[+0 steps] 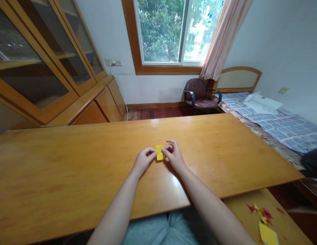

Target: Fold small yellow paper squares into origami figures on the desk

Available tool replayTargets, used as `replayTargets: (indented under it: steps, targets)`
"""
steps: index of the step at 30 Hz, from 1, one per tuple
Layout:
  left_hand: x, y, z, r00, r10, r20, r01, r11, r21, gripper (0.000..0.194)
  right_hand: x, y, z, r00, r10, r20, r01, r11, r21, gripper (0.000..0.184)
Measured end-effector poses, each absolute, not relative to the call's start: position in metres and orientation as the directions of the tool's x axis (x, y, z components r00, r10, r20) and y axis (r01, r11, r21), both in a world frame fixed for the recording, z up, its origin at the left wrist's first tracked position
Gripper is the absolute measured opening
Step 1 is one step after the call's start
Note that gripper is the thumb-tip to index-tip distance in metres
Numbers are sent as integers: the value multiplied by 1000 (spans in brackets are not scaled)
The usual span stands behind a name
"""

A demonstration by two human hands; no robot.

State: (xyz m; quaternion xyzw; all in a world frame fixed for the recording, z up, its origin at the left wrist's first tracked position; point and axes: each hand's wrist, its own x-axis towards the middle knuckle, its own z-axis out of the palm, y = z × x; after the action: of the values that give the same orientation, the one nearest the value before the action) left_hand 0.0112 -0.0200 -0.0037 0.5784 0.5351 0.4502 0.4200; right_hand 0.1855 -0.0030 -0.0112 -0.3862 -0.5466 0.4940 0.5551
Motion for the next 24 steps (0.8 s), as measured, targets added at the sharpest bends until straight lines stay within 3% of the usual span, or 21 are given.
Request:
replayTargets:
  steps: [9,15,21,24]
  targets:
    - [12,-21,-1,7,998,67,223,-67,973,21,185,-3,-9,-114,974,195,-162,175,-971,46]
    - [9,-20,-7,7,1000,28,171,-29,985,23,185,-4,-10,-151,975,163,-131,144,-981,35]
    - [11,-21,-4,-21,1000,4,103,-2,995,26,184,-2,-12,-150,975,165,-153,142,-978,40]
    - [11,-22,-2,-48,999,-15,15,15,1000,28,185,-2,-9,-200,971,133,-81,119,-990,30]
